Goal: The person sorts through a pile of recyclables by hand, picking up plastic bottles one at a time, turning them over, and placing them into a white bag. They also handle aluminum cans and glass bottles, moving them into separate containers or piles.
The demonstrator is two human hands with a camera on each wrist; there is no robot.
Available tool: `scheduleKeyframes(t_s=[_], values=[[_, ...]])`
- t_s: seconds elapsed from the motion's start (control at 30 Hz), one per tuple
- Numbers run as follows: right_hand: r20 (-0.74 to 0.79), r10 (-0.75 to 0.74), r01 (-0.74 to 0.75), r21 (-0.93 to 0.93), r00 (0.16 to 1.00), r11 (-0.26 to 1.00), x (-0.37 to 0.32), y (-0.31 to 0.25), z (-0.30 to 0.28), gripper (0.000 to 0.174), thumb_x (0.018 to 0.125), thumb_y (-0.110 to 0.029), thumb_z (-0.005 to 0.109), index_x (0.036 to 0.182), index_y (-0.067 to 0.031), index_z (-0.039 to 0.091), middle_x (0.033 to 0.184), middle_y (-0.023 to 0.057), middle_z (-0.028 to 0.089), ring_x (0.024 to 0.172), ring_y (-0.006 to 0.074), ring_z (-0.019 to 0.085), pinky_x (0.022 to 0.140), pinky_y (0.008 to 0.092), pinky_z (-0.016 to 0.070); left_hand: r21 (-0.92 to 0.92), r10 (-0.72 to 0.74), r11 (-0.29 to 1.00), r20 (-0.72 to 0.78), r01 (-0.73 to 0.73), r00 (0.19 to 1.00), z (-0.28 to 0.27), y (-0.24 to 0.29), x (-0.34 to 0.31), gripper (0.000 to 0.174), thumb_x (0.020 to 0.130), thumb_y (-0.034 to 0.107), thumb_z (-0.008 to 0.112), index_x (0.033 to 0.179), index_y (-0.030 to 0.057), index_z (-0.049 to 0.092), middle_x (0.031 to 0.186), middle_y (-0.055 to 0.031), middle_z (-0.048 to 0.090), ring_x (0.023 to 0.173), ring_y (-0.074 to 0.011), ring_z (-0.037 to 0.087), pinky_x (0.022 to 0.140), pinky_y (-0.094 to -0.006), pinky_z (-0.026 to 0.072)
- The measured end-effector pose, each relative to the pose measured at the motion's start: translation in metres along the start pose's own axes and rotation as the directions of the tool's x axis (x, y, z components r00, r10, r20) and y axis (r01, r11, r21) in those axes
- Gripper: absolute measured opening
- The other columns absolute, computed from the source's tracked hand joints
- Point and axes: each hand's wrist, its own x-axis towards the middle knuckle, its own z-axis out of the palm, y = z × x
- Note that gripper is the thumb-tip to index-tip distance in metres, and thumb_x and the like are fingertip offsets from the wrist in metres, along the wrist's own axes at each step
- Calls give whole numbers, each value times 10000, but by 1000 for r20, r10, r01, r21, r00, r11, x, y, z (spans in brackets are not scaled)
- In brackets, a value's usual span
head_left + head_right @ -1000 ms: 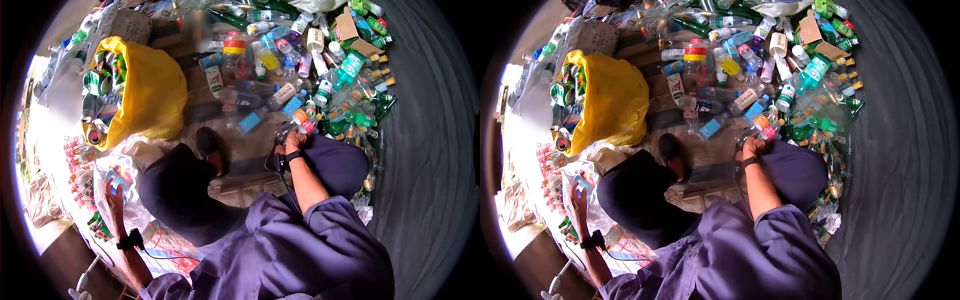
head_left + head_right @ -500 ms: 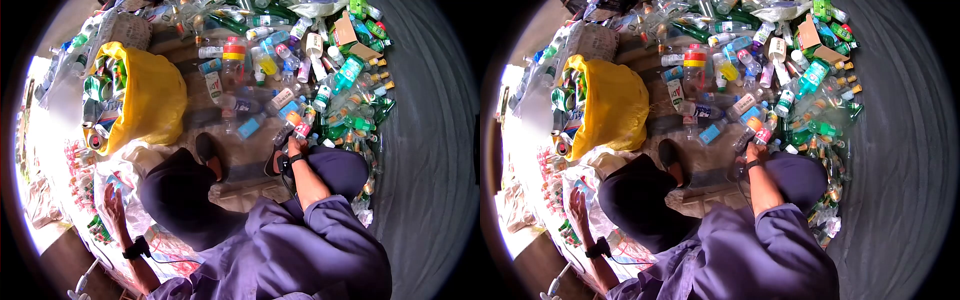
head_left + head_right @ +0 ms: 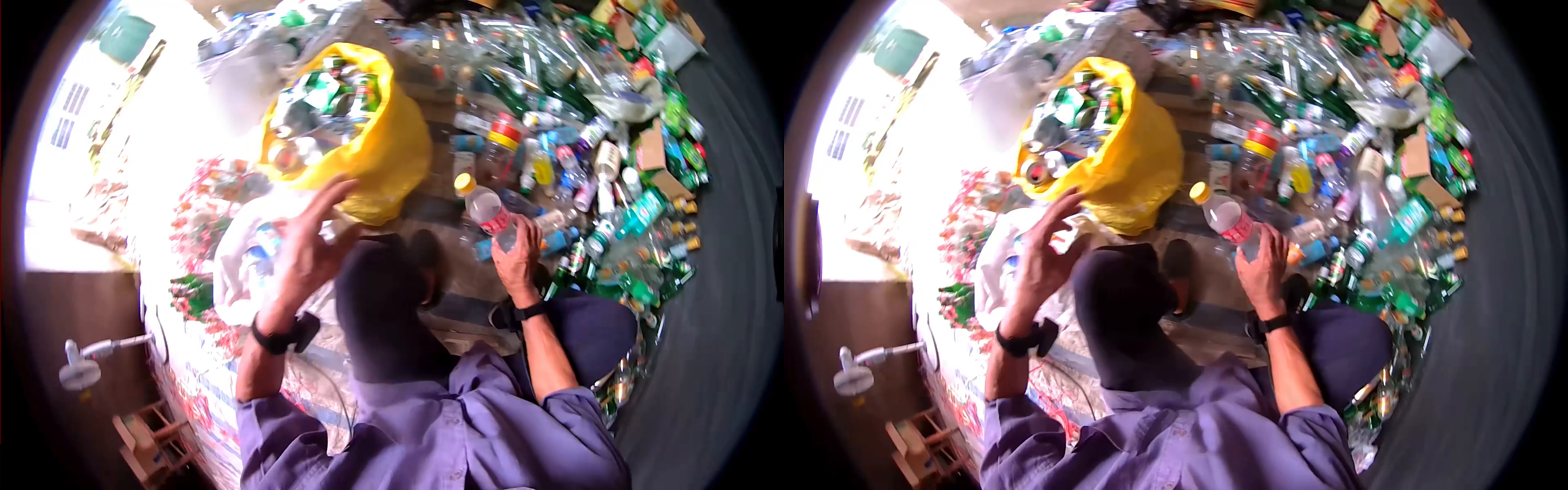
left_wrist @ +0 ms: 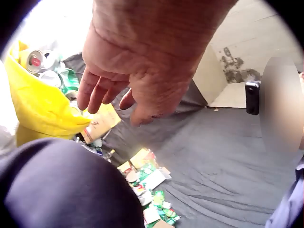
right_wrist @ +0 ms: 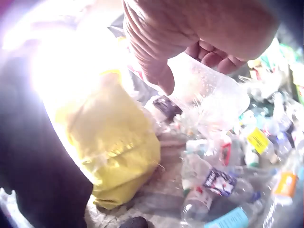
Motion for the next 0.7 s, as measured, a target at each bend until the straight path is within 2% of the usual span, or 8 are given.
scheduleKeyframes(t_s=[0.17,0.2,0.27,0.37,0.5,0.53,0.6,0.7], values=[[9,-316,309,188,949,932,34,-79,-16,611,649,-39,757,1225,-47,554,1194,139,587,1112,352,542,982,458,434,120,89,988,101,-101,991,-13,36,-4,634,798,111,768,1384,111,524,1454,-148,499,1100,-301,653,972,-387,495],[-3,-388,379,219,922,899,39,-93,-19,620,644,-34,757,1229,-50,554,1188,136,592,1099,352,549,979,457,436,31,98,994,116,-102,988,-16,30,-10,624,803,109,766,1381,118,528,1333,-128,604,1015,-268,674,903,-401,514],[1,-438,423,261,899,868,50,-124,-21,598,652,-21,750,1220,-52,565,1175,133,601,1086,351,559,972,453,441,166,-68,985,189,37,980,-36,43,-26,569,809,80,757,1342,122,561,1124,-98,698,911,-237,689,795,-385,528],[-16,-548,521,333,836,786,60,-164,-15,516,696,-31,720,1195,-32,590,1182,137,597,1073,335,564,954,442,445,82,7,997,34,-10,999,-59,35,-53,493,794,55,767,1259,93,608,970,-90,712,822,-219,699,714,-360,522],[-12,-672,621,395,740,677,65,-211,0,496,728,-73,688,1207,-7,580,1185,145,589,1066,325,564,946,437,446,21,-143,989,-113,147,983,-89,54,-91,603,705,24,799,1275,44,603,1155,-97,687,828,-186,680,709,-296,533],[-12,-676,623,401,737,672,66,-223,3,496,728,-73,688,1207,-7,580,1185,145,589,1066,325,564,946,437,446,117,-64,989,-201,89,977,-92,55,-98,531,718,-12,765,1227,28,619,1145,-99,688,867,-183,680,725,-288,536],[31,-731,655,422,681,627,68,-248,5,514,727,-68,685,1225,-7,570,1188,146,581,1068,325,564,946,432,447,103,-80,988,-321,118,944,-100,47,-112,457,729,-35,737,1170,11,627,1124,-113,686,940,-196,673,805,-297,530],[62,-748,640,475,661,605,68,-271,7,557,734,-101,733,1254,-10,555,1192,146,576,1102,335,562,973,444,442,85,34,996,-451,5,892,-120,34,-125,352,778,-30,710,1115,5,614,1156,-147,655,1034,-230,650,842,-319,524]])
